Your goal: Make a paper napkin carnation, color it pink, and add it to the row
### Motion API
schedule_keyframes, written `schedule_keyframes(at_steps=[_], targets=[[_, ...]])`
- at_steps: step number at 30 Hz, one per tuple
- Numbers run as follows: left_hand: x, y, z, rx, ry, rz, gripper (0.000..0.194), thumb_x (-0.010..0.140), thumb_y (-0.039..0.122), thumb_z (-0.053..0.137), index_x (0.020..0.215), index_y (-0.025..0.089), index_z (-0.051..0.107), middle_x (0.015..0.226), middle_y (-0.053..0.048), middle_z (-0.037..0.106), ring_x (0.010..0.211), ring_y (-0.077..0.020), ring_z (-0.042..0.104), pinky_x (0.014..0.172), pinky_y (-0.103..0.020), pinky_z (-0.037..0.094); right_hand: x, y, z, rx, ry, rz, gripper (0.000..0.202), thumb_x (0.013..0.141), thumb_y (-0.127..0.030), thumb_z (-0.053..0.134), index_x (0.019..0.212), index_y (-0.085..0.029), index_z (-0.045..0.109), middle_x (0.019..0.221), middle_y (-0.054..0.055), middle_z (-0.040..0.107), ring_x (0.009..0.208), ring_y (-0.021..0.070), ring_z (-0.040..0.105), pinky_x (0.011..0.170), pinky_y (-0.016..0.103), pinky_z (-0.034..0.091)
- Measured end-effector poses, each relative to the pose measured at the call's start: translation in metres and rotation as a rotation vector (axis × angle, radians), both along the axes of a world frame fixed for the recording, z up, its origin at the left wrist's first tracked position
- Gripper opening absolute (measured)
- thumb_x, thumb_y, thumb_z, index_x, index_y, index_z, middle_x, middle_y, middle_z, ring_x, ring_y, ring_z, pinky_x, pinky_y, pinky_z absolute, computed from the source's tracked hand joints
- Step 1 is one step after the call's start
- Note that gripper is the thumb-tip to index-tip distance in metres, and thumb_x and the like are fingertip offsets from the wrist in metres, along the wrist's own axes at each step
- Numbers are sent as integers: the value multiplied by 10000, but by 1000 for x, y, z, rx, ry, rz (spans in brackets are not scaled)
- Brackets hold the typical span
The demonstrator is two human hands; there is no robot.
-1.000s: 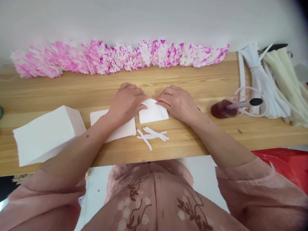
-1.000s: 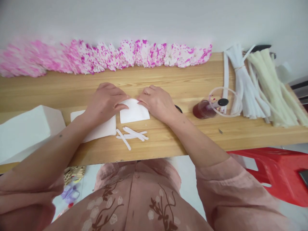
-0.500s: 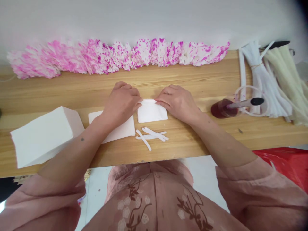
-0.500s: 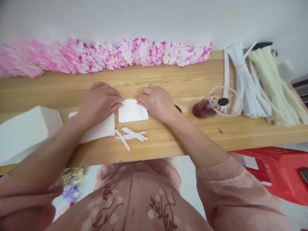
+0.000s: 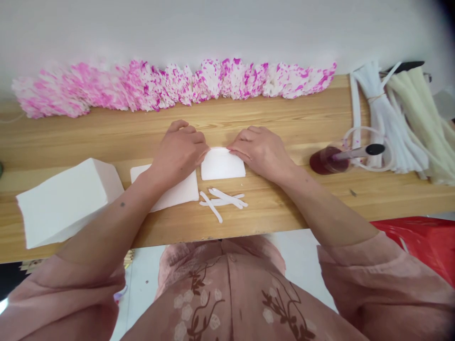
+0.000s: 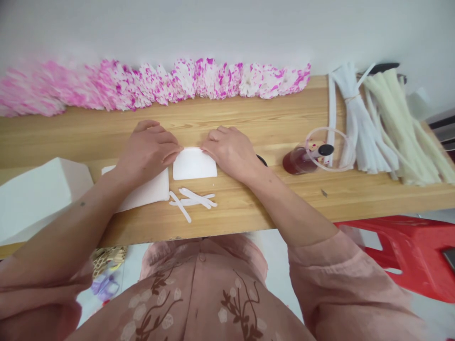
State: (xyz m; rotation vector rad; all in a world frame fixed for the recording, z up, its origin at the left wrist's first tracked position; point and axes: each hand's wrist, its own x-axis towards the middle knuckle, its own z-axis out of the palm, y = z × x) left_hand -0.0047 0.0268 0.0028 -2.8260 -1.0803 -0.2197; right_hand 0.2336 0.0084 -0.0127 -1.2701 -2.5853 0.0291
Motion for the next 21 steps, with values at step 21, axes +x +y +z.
schedule_keyframes(at_steps=[21], targets=[[2, -2, 3, 92, -115, 2, 274, 921, 200, 392, 839, 219, 654, 817, -51, 694, 832, -220, 606, 868, -419, 407, 3, -2, 20, 108, -133, -60, 357, 1020, -311, 345, 982, -182, 677, 931, 94, 678, 877, 235, 556, 738, 362, 374]])
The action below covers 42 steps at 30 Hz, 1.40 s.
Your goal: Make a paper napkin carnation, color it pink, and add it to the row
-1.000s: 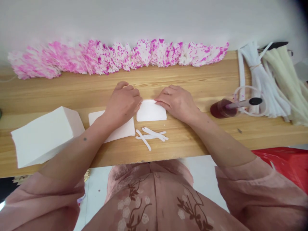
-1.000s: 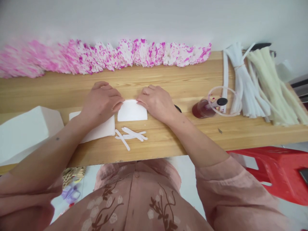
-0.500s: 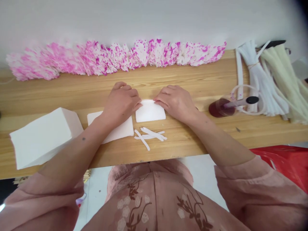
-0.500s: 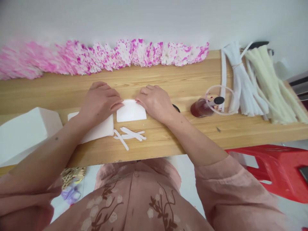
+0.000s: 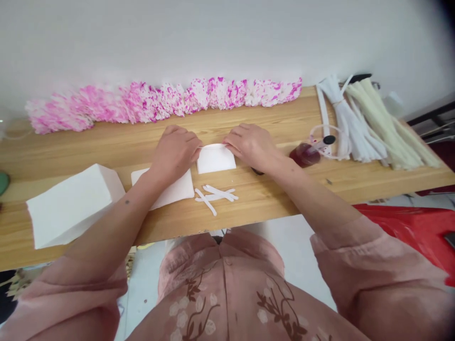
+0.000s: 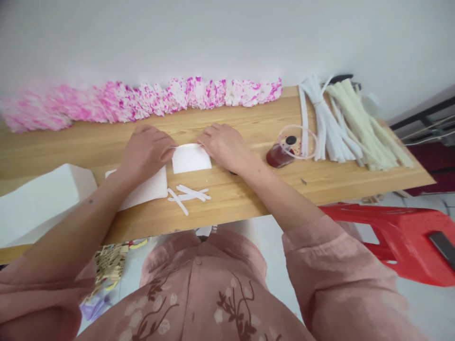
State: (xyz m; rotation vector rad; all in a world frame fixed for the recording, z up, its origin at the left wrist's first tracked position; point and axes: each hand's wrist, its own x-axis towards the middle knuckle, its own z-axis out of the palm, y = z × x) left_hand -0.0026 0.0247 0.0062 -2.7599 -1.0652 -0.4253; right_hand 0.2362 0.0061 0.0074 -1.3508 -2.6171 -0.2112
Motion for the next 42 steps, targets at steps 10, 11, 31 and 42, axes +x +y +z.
schedule_keyframes(at_steps=[10, 11, 31, 42], targets=[[4, 11, 19, 253, -17, 51, 351, 994, 196, 287, 909, 233, 626, 973, -57, 656, 980, -241, 563, 955, -466, 363, 1, 2, 19, 293, 23, -28, 474, 1043, -244, 179, 1089, -198, 649, 1034, 108, 649, 965, 232, 472, 884, 399, 328], [4, 10, 14, 240, 37, 28, 368, 996, 191, 277, 897, 227, 629, 956, -59, 654, 967, -239, 562, 954, -462, 370, 0, 0, 12, 277, 4, -2, 461, 1043, -237, 197, 1081, -181, 653, 1023, 114, 651, 953, 230, 469, 882, 397, 324], [0, 7, -7, -150, -8, -4, 247, 884, 182, 426, 795, 204, 656, 879, -48, 725, 857, -211, 639, 899, -397, 430, 8, 2, -6, -187, 129, -1, 224, 947, -233, 471, 994, -185, 685, 1000, 82, 699, 888, 213, 596, 703, 305, 331], [5, 19, -9, -176, 14, 86, 258, 855, 193, 436, 784, 190, 684, 789, -69, 695, 789, -226, 610, 737, -354, 416, 7, 11, -9, -183, 134, -53, 287, 978, -293, 419, 992, -186, 685, 991, 87, 705, 877, 220, 596, 712, 315, 334]])
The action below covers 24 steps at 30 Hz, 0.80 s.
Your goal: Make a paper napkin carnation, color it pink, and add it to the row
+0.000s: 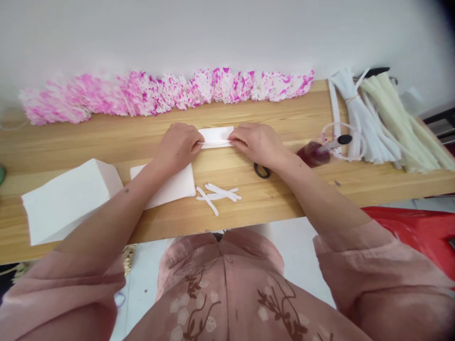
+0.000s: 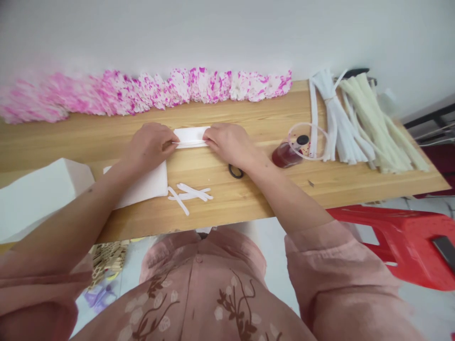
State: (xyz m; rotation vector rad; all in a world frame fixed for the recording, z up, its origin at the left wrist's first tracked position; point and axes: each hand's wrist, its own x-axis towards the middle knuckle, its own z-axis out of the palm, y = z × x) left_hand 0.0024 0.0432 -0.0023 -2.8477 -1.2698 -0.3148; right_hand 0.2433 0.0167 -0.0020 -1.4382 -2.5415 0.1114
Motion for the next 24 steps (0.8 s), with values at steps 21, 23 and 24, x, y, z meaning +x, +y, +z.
schedule_keyframes(at_steps=[21, 23, 24], targets=[[-1, -9, -3, 77, 48, -57, 303, 893, 113, 376, 796, 227, 639, 695, -17, 573, 833, -185, 579, 1072, -424, 354, -1, -8, -4, 69, -107, -9, 329, 992, -275, 360, 960, -233, 684, 972, 83, 681, 836, 230, 552, 625, 347, 309], [-1, -11, -1, 81, 47, -56, 299, 890, 110, 387, 798, 234, 644, 699, -15, 574, 837, -185, 573, 1087, -437, 348, -1, -10, -5, 71, -100, 0, 314, 986, -262, 375, 989, -245, 688, 980, 81, 680, 853, 236, 552, 624, 352, 315], [-1, -12, 0, 83, 61, -57, 296, 889, 109, 393, 790, 232, 643, 715, -17, 584, 838, -188, 572, 1092, -448, 344, -1, -11, -4, 71, -102, 3, 307, 983, -252, 383, 1004, -248, 689, 982, 81, 680, 858, 238, 552, 623, 353, 316]])
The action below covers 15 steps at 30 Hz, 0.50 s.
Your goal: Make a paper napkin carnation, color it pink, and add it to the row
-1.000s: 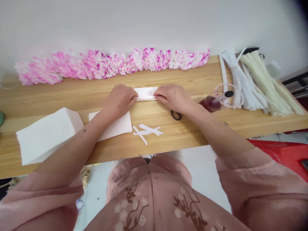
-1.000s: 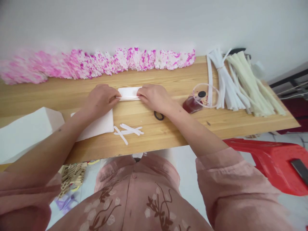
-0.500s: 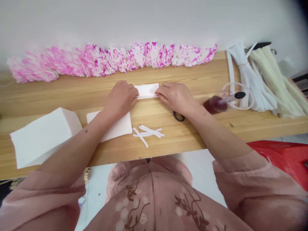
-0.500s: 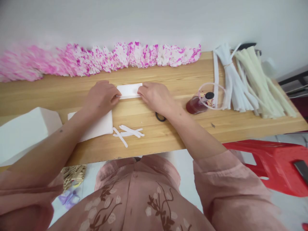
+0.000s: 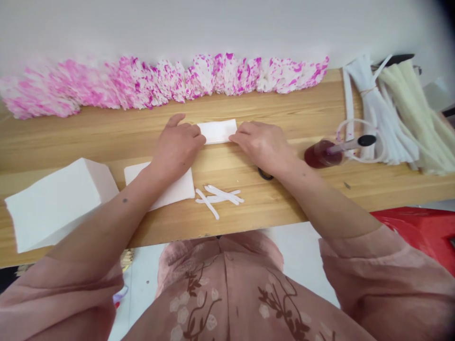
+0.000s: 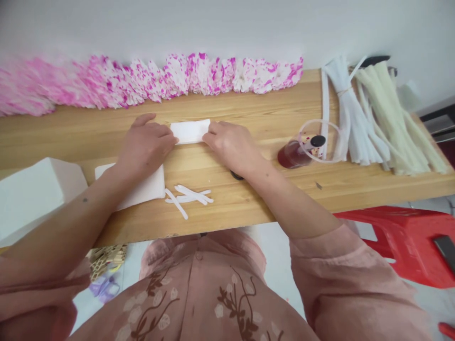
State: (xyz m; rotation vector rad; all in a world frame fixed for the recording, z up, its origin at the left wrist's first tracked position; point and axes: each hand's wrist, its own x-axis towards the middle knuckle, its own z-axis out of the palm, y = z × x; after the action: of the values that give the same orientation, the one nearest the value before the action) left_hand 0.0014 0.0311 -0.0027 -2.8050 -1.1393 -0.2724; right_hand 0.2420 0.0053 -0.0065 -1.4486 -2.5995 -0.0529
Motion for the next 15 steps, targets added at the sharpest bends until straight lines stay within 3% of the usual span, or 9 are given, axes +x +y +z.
schedule_keyframes(at_steps=[6, 10, 15], targets=[[2, -6, 8, 27, 129, -13, 287, 892, 89, 411, 737, 211, 620, 780, -32, 621, 843, -208, 573, 1085, -494, 330, -7, -10, 10, -59, -90, -29, 317, 979, -195, 380, 1062, -206, 686, 1014, 116, 672, 875, 260, 550, 616, 368, 286], [4, -7, 8, -49, 69, 21, 267, 890, 102, 426, 757, 208, 631, 762, -32, 601, 878, -208, 581, 1087, -504, 301, -10, -12, 11, -83, -74, -65, 318, 985, -198, 370, 1052, -197, 680, 1007, 126, 665, 876, 265, 549, 636, 372, 287], [6, -5, 3, -87, -19, 41, 220, 896, 156, 447, 803, 215, 637, 750, -33, 600, 903, -213, 582, 1084, -486, 300, -7, -9, 2, 23, -52, -17, 297, 969, -190, 379, 984, -217, 674, 920, 115, 663, 837, 249, 535, 643, 370, 308]])
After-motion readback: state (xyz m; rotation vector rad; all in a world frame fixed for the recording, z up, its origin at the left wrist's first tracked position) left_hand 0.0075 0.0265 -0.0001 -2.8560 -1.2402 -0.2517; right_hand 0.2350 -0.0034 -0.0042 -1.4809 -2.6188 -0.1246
